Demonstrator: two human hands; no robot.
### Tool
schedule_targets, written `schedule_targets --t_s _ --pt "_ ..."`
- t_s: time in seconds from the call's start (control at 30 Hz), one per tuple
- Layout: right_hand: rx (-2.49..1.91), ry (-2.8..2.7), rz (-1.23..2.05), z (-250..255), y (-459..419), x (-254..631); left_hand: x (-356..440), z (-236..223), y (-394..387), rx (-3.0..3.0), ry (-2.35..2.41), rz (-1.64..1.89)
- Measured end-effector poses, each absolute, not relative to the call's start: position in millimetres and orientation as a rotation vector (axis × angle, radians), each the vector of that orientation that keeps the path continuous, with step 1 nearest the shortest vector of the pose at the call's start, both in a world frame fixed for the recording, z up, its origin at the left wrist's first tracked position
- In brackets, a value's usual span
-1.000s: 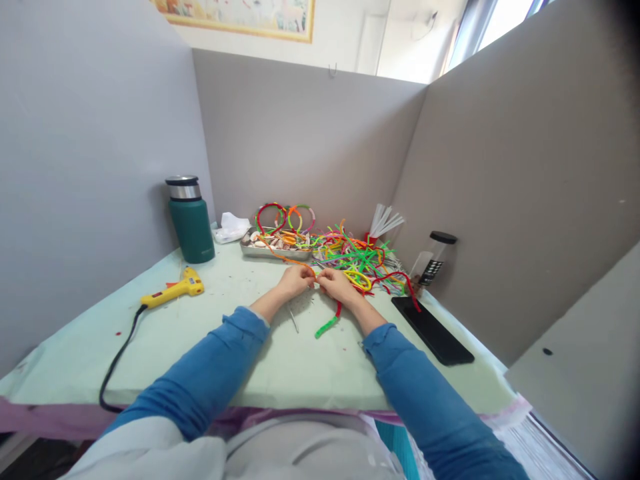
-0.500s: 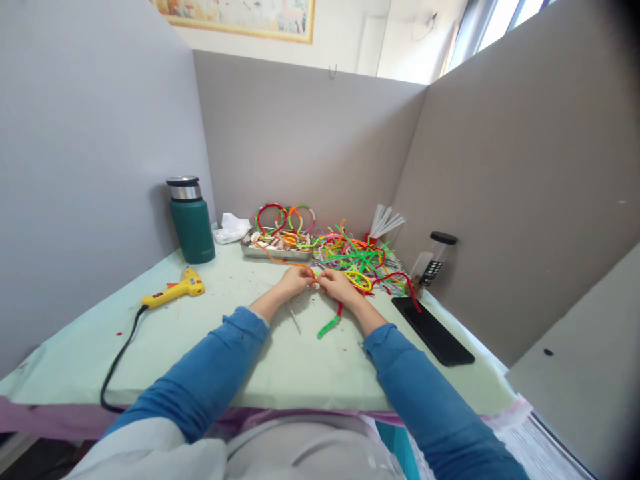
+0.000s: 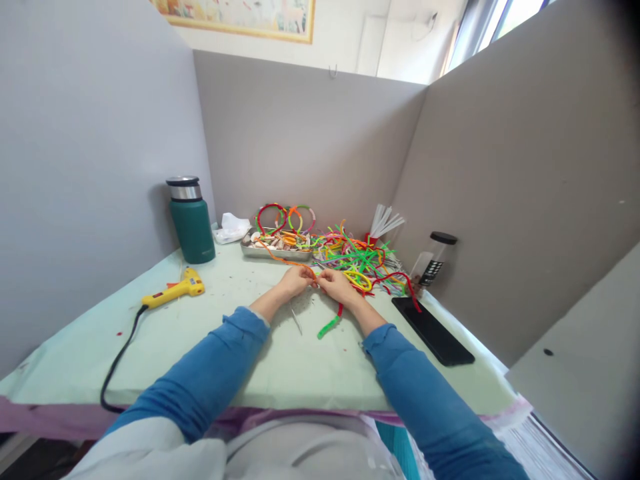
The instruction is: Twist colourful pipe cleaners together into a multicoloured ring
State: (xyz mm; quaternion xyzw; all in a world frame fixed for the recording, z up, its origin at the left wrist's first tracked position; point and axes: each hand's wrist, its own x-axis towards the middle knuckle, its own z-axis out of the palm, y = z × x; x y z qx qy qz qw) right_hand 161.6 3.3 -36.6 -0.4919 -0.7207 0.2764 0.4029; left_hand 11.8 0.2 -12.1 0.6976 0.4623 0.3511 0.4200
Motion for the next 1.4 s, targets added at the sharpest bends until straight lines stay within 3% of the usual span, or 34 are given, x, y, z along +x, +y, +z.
schedule_targets --t_s 0.93,1.4 --pt "-1.216 -1.711 0.845 -32.4 -2.4 160.0 8.7 -19.2 10.7 1.824 1.098 0.923" --pt "-1.154 -1.550 1.102 -21.1 -13.5 158.9 7.3 -19.3 10.4 1.708 0.949 0.984"
